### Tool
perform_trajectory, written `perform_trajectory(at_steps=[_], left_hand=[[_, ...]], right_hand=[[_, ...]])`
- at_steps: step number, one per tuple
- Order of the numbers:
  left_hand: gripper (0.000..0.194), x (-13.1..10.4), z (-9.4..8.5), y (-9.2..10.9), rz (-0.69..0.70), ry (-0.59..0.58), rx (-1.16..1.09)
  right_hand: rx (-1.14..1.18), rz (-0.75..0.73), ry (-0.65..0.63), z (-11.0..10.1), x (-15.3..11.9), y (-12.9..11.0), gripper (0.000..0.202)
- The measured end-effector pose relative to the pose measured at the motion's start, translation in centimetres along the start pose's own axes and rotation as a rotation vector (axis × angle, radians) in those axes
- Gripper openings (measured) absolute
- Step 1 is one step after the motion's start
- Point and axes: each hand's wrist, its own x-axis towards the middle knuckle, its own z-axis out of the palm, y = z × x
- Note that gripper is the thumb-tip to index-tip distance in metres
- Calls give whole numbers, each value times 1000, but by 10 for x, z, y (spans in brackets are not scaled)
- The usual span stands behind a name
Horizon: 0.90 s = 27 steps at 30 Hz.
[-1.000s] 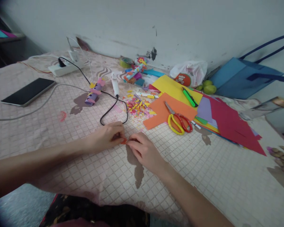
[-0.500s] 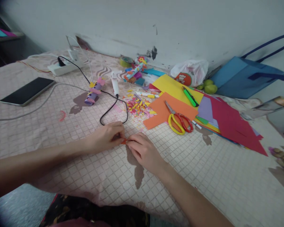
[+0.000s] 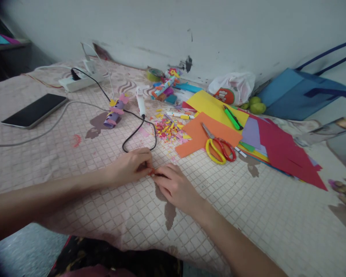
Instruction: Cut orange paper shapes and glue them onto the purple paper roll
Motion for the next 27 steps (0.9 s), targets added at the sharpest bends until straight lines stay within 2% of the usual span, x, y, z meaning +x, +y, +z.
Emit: perform_trajectory(at_steps=[13,21,27], left_hand=[[8,1,-4,1,-16,5,-85],[6,1,2,-1,-69,43,-71],[3,0,0,-3,-47,51,-112]], right_hand=[[3,8,15,-1,-1,-1,28],[33,49,9,-2,-2,-3,26],[50,30,31,-1,-1,-2,26]])
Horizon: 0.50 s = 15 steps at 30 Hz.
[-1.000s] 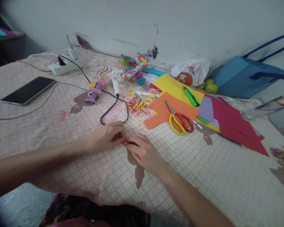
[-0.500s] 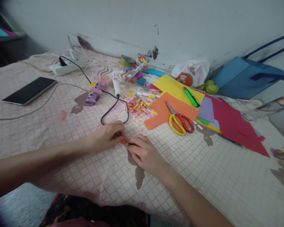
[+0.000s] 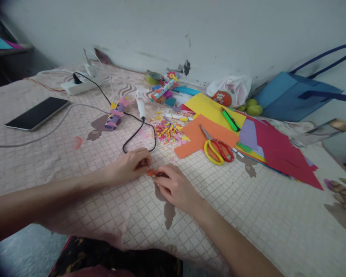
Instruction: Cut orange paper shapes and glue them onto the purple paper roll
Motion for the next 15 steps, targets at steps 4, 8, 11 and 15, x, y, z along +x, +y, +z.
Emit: perform_trajectory(at_steps=[4,8,11,15], left_hand=[[4,-3,2,3,-14,20,44],[10,-3,7,4,23,46,117],[10,-1,7,4,20,10,124],[12,3,4,6,-15,-39,110]], right_hand=[[24,12,2,0,0,-1,28],[104,67,55,-3,0,1,26],[144,175,152,-4,2,4,22],[162,249,160,-4,6,5,20]])
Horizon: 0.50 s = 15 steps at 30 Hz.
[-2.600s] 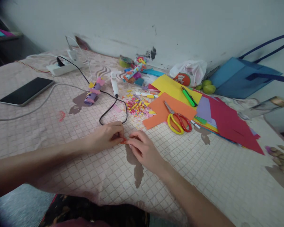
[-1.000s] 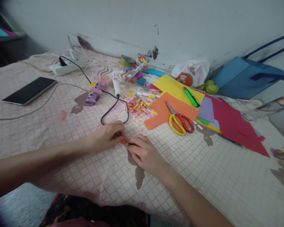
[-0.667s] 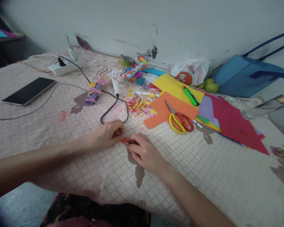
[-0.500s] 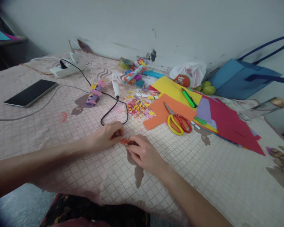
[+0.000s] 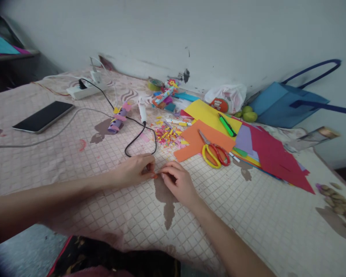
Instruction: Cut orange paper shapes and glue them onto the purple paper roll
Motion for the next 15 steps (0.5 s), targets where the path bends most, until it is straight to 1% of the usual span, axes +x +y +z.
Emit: perform_trajectory(at_steps=[3,7,10,12,15], left_hand=[[12,2,-4,-1,-22,-21,-26],[4,3,-10,-3,-31,-72,-131],[9,0,-13,-4,-46,-70,-180],[10,-1,-14,-3,-57,-57,-189],[11,-4,-14,-2,-90,-19,-187]], right_hand=[[3,-4,-21,1,1,-2,19],[-1,17,-38,4,1,-4,17],[-20,68,-52,4,5,-6,15],[-42,90,-94,3,11,-8,18],[-73,78,-210,-2,22,-9,23]])
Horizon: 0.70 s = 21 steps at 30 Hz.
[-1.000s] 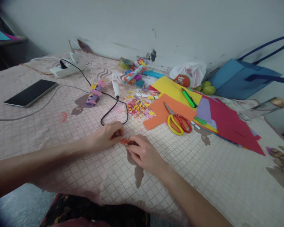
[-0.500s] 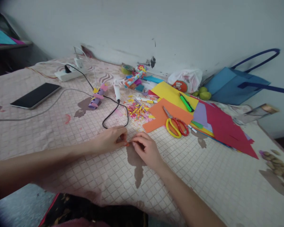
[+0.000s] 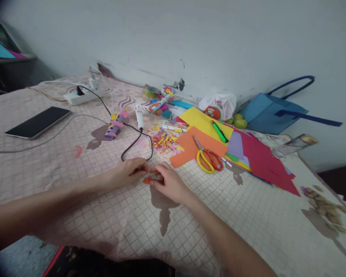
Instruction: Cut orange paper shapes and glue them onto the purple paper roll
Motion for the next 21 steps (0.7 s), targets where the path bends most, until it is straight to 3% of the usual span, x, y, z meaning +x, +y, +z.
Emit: perform_trajectory(at_steps=[4,9,15,21], left_hand=[[11,-1,3,-1,-10,35,-30],[14,-2,2,-2,-27,39,-93],[27,-2,-4,-2,-38,-125,-292],[26,-1,-3,-3,-176,-229,-472]], right_hand=[[-25,-15,-83,-5,8,-1,20],[87,68,-21,1,5,1,14],[511,140,46,7,3,2,8],[616,183,96,8,3,2,9]])
